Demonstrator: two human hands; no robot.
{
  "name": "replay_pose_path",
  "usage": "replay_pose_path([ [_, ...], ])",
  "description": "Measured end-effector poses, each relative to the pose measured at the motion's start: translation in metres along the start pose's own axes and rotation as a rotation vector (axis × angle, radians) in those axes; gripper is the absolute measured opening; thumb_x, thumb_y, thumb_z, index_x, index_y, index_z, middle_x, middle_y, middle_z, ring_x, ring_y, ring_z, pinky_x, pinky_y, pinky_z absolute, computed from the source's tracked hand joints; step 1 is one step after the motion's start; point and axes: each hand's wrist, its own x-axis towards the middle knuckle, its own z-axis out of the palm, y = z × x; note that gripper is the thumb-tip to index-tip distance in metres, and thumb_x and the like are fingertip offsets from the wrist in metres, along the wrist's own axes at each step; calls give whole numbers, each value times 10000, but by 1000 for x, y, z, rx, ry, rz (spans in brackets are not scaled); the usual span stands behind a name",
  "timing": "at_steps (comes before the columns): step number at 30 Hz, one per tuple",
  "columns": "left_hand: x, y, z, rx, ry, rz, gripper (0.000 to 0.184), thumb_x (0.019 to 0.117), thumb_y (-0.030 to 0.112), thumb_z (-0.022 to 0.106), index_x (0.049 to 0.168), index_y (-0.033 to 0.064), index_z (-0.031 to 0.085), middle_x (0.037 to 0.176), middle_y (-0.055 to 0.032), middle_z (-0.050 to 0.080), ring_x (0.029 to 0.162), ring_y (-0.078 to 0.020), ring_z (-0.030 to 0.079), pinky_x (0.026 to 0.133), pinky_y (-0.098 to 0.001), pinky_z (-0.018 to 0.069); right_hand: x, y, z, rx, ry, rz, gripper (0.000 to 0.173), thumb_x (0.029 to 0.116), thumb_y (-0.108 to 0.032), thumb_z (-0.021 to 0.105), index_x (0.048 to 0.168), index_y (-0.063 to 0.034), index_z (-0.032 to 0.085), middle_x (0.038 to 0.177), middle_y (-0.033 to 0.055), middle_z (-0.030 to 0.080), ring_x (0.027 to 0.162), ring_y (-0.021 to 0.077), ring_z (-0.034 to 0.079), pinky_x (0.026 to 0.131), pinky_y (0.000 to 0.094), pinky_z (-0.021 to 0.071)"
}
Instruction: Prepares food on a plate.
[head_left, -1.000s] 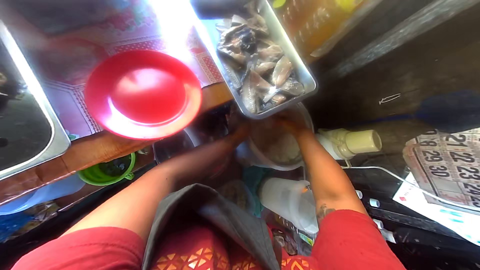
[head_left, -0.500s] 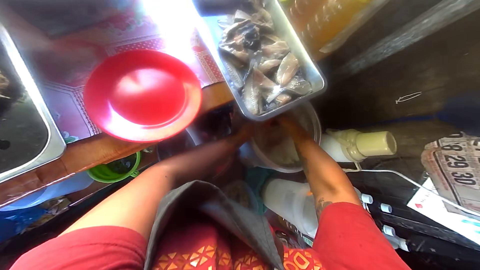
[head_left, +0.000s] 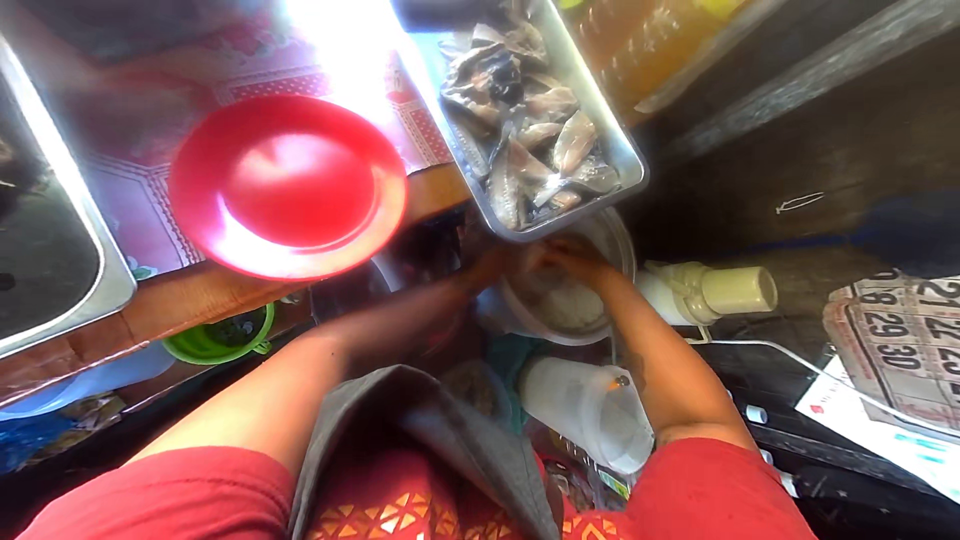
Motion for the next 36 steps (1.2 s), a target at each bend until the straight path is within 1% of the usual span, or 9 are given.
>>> replay_pose_path([
  [4, 5, -6, 7, 130, 55, 14, 419, 1012, 234, 600, 1321, -48, 608, 1372, -280, 576, 1372, -414, 463, 1205, -584, 231, 23, 26, -19, -276, 367, -41, 217, 967, -106, 688, 1105, 60, 713, 1045, 207, 734, 1005, 289, 713, 943, 491, 573],
  [7, -2, 4, -5, 49, 36, -3, 426, 1019, 213, 608, 1331, -78, 589, 1341, -293, 597, 1328, -401, 520, 1145, -542, 345, 41, 9, -4, -522, 447, 81, 497, 955, -220, 710, 1333, 85, 603, 1365, 319, 592, 1337, 446, 534, 1138, 605, 395],
  [15, -2, 6, -5, -17, 85, -15, 497, 958, 282, 700, 1313, -53, 603, 1300, -278, 617, 1280, -382, 552, 1096, -533, 399, 63, 31, 8, -335, 288, 91, 579, 982, -230, 702, 1432, 82, 516, 1461, 282, 537, 1417, 366, 476, 1209, 495, 341],
  [18, -3, 8, -5, -7, 66, -43, 515, 971, 299, 684, 1337, -50, 587, 1335, -277, 601, 1312, -385, 531, 1115, -529, 387, 62, 38, 16, -219, 227, 102, 504, 971, -218, 718, 1375, 47, 573, 1364, 236, 614, 1295, 295, 585, 1118, 444, 461],
  [21, -3, 6, -4, -12, 7, -4, 464, 1011, 274, 635, 1333, -58, 601, 1343, -287, 602, 1316, -392, 534, 1118, -536, 381, 43, 13, 21, -230, 174, 115, 496, 962, -194, 733, 1360, 63, 588, 1372, 262, 608, 1328, 354, 559, 1154, 518, 409],
  [26, 0, 2, -2, 70, 39, -8, 465, 1003, 254, 629, 1342, -62, 591, 1378, -304, 565, 1364, -424, 472, 1172, -573, 288, 29, 11, 22, -203, 128, -162, 176, 929, -130, 733, 945, 46, 734, 890, 161, 726, 841, 229, 696, 841, 471, 572],
  [31, 7, -1, 7, 73, 81, -74, 483, 1023, 261, 593, 1388, -50, 542, 1431, -283, 531, 1411, -405, 434, 1226, -604, 172, -6, 7, 11, -209, -36, -94, 299, 975, -153, 690, 770, 54, 623, 846, 165, 642, 804, 239, 602, 769, 460, 508],
  [33, 10, 0, 5, 143, 19, -72, 470, 1043, 255, 560, 1387, -64, 546, 1442, -310, 508, 1426, -440, 403, 1218, -634, 159, -19, 13, 4, -27, -26, 41, 227, 998, -119, 656, 893, 82, 651, 918, 161, 677, 863, 204, 645, 834, 416, 548],
  [36, -8, 9, -15, -67, 28, -108, 458, 1053, 211, 527, 1392, -97, 518, 1451, -319, 492, 1415, -433, 407, 1211, -560, 246, -47, -1, -1, 347, 74, 223, 285, 1069, -91, 498, 1275, 91, 575, 1104, 148, 670, 951, 163, 672, 894, 337, 574],
])
